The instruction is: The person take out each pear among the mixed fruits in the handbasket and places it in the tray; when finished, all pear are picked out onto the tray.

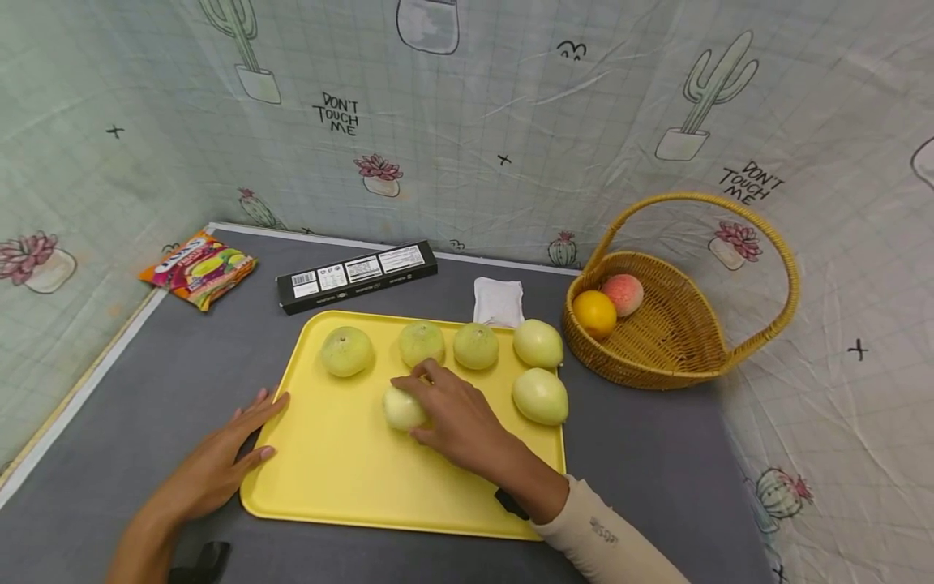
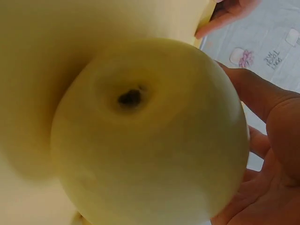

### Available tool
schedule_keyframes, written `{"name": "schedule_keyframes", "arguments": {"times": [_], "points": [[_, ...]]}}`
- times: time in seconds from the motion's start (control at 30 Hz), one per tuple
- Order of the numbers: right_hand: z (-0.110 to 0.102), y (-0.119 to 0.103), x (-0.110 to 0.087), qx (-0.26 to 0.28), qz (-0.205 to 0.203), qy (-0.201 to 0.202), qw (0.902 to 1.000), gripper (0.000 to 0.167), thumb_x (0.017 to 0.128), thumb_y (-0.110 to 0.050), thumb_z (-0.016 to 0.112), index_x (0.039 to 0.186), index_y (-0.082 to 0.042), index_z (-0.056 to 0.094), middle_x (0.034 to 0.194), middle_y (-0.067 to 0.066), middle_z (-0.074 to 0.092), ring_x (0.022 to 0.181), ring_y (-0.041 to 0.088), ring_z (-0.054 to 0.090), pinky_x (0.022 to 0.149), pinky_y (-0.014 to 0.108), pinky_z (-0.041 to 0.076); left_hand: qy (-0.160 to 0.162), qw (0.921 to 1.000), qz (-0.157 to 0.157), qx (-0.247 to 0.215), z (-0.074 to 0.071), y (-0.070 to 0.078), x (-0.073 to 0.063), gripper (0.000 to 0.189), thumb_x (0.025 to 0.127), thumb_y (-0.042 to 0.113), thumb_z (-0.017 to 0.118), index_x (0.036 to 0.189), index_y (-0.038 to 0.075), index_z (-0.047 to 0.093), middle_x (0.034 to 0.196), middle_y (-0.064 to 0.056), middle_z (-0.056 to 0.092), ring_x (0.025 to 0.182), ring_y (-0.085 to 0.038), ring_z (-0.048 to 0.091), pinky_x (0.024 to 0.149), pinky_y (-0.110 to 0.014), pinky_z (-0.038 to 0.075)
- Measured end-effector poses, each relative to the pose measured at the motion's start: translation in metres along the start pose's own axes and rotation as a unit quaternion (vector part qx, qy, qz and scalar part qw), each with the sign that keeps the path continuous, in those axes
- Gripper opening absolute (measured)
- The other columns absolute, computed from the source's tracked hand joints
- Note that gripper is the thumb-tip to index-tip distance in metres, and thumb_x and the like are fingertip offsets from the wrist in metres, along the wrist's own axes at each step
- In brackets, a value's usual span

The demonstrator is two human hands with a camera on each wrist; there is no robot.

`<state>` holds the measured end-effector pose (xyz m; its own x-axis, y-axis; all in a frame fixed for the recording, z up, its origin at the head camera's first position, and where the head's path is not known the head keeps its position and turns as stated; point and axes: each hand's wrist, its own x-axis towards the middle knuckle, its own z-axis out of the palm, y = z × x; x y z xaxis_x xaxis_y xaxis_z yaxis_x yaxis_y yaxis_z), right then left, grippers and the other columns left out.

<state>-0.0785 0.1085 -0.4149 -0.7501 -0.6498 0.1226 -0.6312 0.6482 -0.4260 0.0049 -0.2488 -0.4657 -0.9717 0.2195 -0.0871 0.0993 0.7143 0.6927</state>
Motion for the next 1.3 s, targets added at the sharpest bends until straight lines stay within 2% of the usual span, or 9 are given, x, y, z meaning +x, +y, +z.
{"name": "schedule_keyframes", "arguments": {"times": [0.33,0.6,0.83,1.03,1.13,1.23,1.3], "points": [[0.008,0.002,-0.001,-0.029,0.006,0.004,0.9995,0.073,0.078,-0.019,0.097,0.144,-0.023,0.066,0.13,-0.001,0.057,0.108,0.014,0.057,0.084,0.031,0.057,-0.001,1.0,-0.001,0.004,0.0,0.0,0.0,0.077,0.099,0.006,0.07,0.168,0.011,0.034,0.174,-0.021,0.03,0.162,-0.049,0.02,0.127,-0.072,0.015],[0.005,0.003,-0.003,-0.03,0.004,0.007,0.9995,0.07,0.078,-0.023,0.097,0.142,-0.025,0.067,0.133,0.0,0.057,0.114,0.018,0.057,0.089,0.035,0.058,0.007,0.9999,0.003,0.008,0.001,0.0,-0.002,0.076,0.1,0.011,0.07,0.167,0.012,0.035,0.174,-0.02,0.031,0.162,-0.047,0.022,0.133,-0.056,0.01],[0.003,0.003,-0.01,-0.028,-0.012,0.02,0.9993,0.07,0.081,-0.025,0.096,0.144,-0.026,0.065,0.137,0.003,0.06,0.119,0.021,0.06,0.09,0.037,0.059,0.009,0.9999,-0.006,-0.007,0.001,0.002,-0.003,0.075,0.101,0.022,0.072,0.166,0.011,0.038,0.173,-0.022,0.032,0.161,-0.049,0.022,0.13,-0.064,0.013],[-0.006,0.008,-0.02,-0.007,-0.008,0.048,0.9988,0.068,0.084,-0.029,0.093,0.145,-0.028,0.064,0.143,0.004,0.06,0.125,0.023,0.06,0.09,0.039,0.06,0.022,0.9994,-0.026,-0.003,0.001,0.007,0.002,0.069,0.103,0.031,0.072,0.164,0.014,0.044,0.171,-0.022,0.035,0.16,-0.049,0.027,0.124,-0.072,0.024],[-0.013,0.014,-0.028,-0.002,-0.007,0.077,0.997,0.069,0.085,-0.033,0.093,0.147,-0.029,0.063,0.149,0.003,0.058,0.131,0.025,0.057,0.099,0.043,0.059,0.049,0.9982,-0.035,0.004,0.0,0.012,0.006,0.068,0.102,0.031,0.073,0.163,0.016,0.046,0.169,-0.022,0.041,0.156,-0.05,0.036,0.12,-0.073,0.032],[-0.021,0.024,-0.037,-0.002,-0.01,0.114,0.9934,0.075,0.083,-0.038,0.094,0.15,-0.028,0.061,0.155,0.005,0.054,0.14,0.028,0.051,0.109,0.051,0.053,0.112,0.9932,-0.02,0.028,0.0,0.016,0.011,0.066,0.1,0.031,0.076,0.159,0.014,0.052,0.159,-0.022,0.053,0.146,-0.05,0.048,0.112,-0.073,0.04],[-0.026,0.032,-0.044,-0.008,-0.013,0.143,0.9896,0.08,0.081,-0.04,0.094,0.151,-0.025,0.06,0.158,0.008,0.052,0.145,0.033,0.046,0.115,0.058,0.048,0.162,0.9853,0.005,0.054,-0.002,0.019,0.015,0.065,0.097,0.029,0.081,0.154,0.012,0.057,0.151,-0.022,0.06,0.138,-0.048,0.054,0.108,-0.072,0.044]]}}
